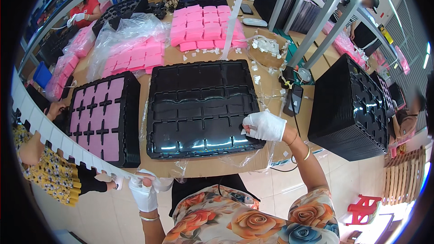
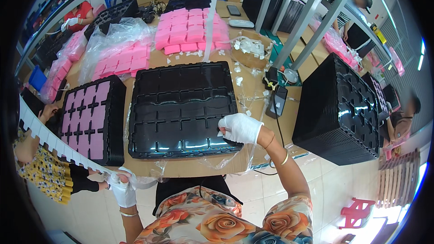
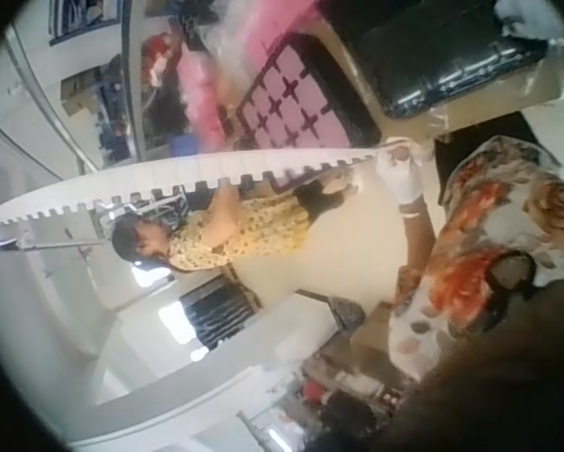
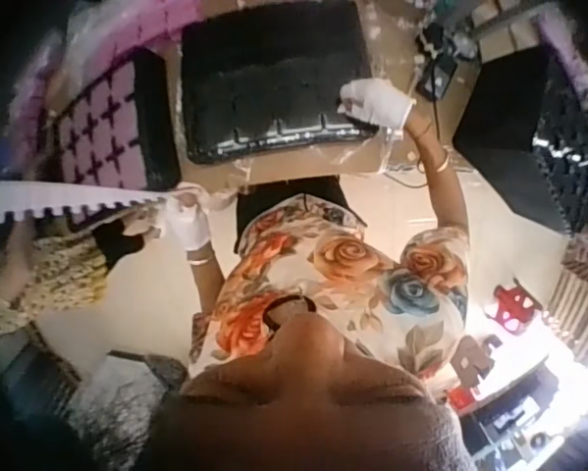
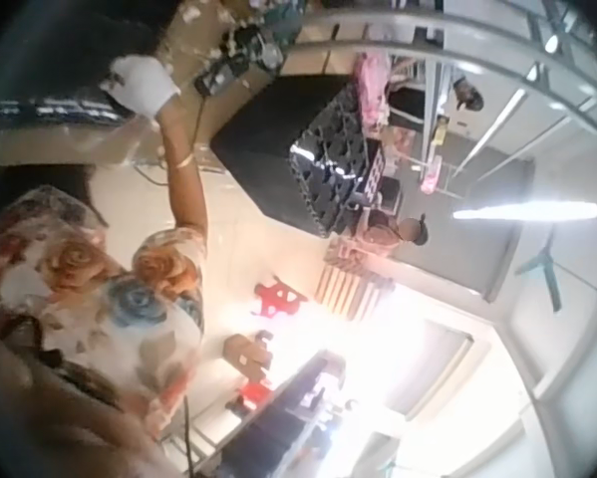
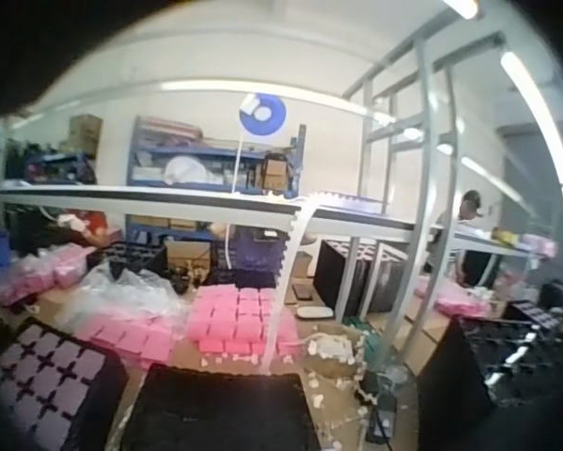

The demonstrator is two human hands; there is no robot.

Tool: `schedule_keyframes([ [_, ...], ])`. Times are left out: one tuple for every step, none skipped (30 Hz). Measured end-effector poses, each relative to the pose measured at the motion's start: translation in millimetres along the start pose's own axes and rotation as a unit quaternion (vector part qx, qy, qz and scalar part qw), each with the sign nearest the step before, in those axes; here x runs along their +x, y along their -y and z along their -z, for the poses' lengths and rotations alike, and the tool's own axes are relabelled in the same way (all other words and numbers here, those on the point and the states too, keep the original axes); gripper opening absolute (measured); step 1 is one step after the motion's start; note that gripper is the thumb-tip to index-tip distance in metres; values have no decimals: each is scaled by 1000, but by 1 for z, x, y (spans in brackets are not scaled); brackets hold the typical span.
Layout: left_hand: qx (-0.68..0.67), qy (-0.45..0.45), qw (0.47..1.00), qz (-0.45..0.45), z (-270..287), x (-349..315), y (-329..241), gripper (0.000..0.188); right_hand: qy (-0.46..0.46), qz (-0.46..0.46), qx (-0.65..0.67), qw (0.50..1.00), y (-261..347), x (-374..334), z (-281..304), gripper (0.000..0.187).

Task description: The person assembles pink foam pieces into black plastic grid trays by hand.

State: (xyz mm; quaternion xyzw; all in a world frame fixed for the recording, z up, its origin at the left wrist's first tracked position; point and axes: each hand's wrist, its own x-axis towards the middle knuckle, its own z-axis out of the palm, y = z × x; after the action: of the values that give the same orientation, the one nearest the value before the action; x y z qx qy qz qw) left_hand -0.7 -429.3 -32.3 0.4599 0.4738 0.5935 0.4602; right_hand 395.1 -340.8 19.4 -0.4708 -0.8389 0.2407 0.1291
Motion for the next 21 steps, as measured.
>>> schedule_keyframes([
  [10, -7, 1000, -2, -1, 0, -1, 47, -8, -4, -8, 1000, -1, 1, -1, 11],
  [10, -7, 1000, -1, -1, 1, 1, 47, -17, -9, -15, 1000, -1, 2, -2, 11],
  [7, -12, 1000, 1, -1, 2, 3, 47, -16, -10, -15, 1000, 1, 4, -2, 11],
  [4, -17, 1000, 2, -1, 3, 4, 47, -1, -18, -28, 999, 4, 7, -1, 9],
  [3, -16, 1000, 4, -2, 3, 3, 47, 14, -26, -41, 999, 6, 11, -1, 10],
  [3, -8, 1000, 8, -4, 5, 1, 47, 14, -29, -41, 999, 9, 14, 1, 10],
  [3, -1, 1000, 12, -5, 5, 1, 47, 44, -47, -62, 996, 11, 17, 3, 11],
  [2, 0, 1000, 13, -5, 6, 1, 47, 74, -65, -83, 992, 12, 20, 4, 11],
  [11, 5, 1000, 2, -5, 6, 2, 46, 74, -66, -83, 992, 11, 23, 4, 11],
  [20, 9, 1000, -9, -6, 6, 3, 46, 81, -52, -99, 990, 9, 25, 2, 11],
  [18, 10, 1000, -9, -6, 6, 4, 46, 88, -38, -116, 989, 6, 26, 2, 12],
  [19, -1, 1000, 1, -7, 5, 4, 46, 88, -39, -118, 988, 4, 26, 2, 12],
  [20, -12, 1000, 11, -8, 4, 5, 46, 78, -28, -96, 992, 0, 24, 2, 10],
  [18, -13, 1000, 10, -8, 4, 5, 46, 67, -15, -74, 995, -3, 24, 2, 9],
  [17, -9, 1000, 12, -8, 3, 5, 45, 67, -14, -77, 995, -6, 21, 1, 9],
  [17, -6, 1000, 15, -8, 3, 5, 44, 15, 4, -35, 999, -9, 16, -1, 9],
  [16, -9, 1000, 15, -7, 2, 4, 44, -35, 23, 7, 999, -7, 15, -1, 9],
  [11, 1, 1000, 13, -6, 1, 3, 43, -33, 25, 7, 999, -4, 15, 0, 9],
  [6, 10, 1000, 12, -6, 1, 2, 43, -10, 26, -7, 1000, 0, 15, 2, 8],
  [6, 10, 1000, 13, -5, 0, 1, 43, 11, 24, -19, 999, 5, 15, 3, 7],
  [7, 1, 1000, 12, -6, 0, 0, 43, 12, 24, -19, 999, 7, 16, 2, 7],
])
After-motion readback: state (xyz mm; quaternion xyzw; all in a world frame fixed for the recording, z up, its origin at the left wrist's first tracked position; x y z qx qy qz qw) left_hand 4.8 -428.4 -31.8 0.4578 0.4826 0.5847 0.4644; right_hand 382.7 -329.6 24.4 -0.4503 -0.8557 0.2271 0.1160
